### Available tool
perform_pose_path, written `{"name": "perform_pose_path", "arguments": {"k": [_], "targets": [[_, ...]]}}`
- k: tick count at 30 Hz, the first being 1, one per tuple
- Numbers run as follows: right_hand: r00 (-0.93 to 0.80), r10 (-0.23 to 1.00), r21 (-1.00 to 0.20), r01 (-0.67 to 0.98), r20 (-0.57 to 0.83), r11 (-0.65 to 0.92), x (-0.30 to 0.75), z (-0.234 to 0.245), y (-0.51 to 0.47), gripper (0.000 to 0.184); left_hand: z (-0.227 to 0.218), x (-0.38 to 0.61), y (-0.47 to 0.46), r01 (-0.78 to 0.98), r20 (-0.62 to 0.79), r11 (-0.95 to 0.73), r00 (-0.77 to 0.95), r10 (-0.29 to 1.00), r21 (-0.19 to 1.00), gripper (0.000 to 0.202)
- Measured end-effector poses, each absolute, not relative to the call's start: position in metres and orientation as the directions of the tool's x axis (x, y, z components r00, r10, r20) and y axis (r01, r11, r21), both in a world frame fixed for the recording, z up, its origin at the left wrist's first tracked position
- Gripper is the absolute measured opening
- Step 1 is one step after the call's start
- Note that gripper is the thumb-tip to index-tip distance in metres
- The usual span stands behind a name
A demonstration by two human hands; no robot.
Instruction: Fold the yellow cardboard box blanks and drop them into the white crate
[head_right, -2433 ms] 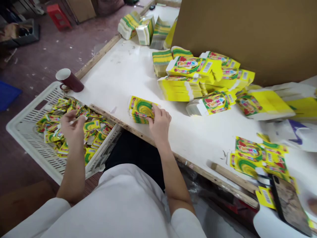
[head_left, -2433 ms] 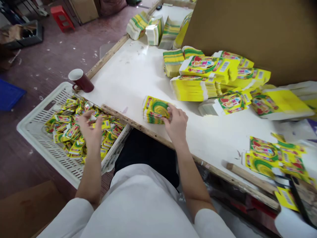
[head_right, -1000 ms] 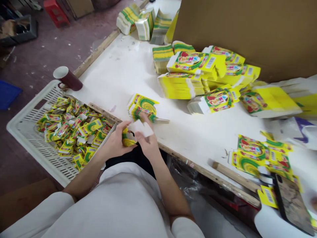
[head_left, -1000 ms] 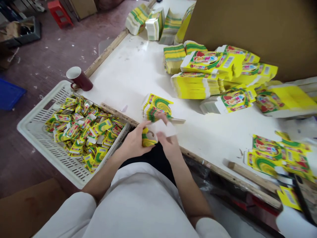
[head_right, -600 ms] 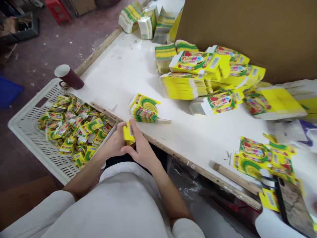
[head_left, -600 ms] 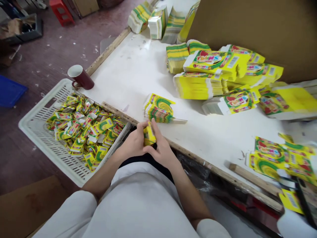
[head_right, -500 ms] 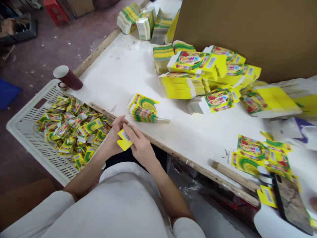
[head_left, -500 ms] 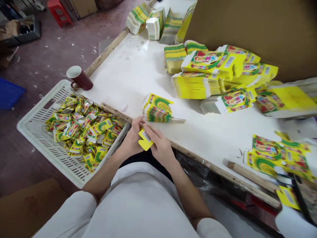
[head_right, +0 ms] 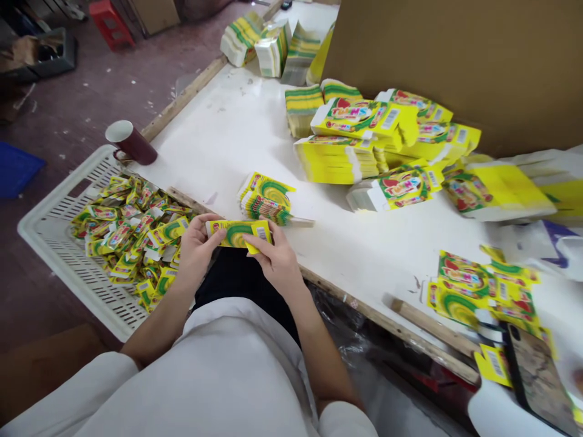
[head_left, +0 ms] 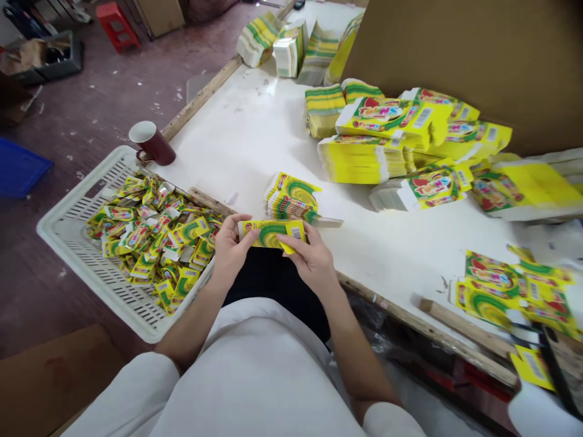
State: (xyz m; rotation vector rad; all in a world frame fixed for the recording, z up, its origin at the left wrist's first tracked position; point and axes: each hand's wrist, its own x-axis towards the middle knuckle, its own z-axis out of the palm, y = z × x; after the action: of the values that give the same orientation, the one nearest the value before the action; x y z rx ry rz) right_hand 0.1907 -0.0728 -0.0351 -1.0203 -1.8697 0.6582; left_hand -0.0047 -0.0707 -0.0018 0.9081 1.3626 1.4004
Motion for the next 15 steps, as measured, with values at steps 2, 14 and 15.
{"name": "perform_pose_path", "arguments": {"k": [2, 14, 15], "targets": [[-0.381, 0.833, -0.76, 0.368, 0.402, 0.535, 0.197, -0.032, -0.071, 0.039, 0.0, -0.005, -0.069, -0.164, -0.126, 0.087, -0.244, 0.962, 0.983, 0.041], [-0.353, 0.837, -0.697, 0.466, 0.418, 0.545, 0.193, -0.033, -0.069, 0.058, -0.011, 0.006, -0.073, -0.269, -0.218, 0.163, -0.188, 0.958, 0.949, 0.037], [-0.355, 0.833, -0.703, 0.45, 0.425, 0.551, 0.197, -0.031, -0.069, 0.054, -0.012, 0.005, -0.072, -0.276, -0.218, 0.159, -0.195, 0.956, 0.948, 0.037]]}}
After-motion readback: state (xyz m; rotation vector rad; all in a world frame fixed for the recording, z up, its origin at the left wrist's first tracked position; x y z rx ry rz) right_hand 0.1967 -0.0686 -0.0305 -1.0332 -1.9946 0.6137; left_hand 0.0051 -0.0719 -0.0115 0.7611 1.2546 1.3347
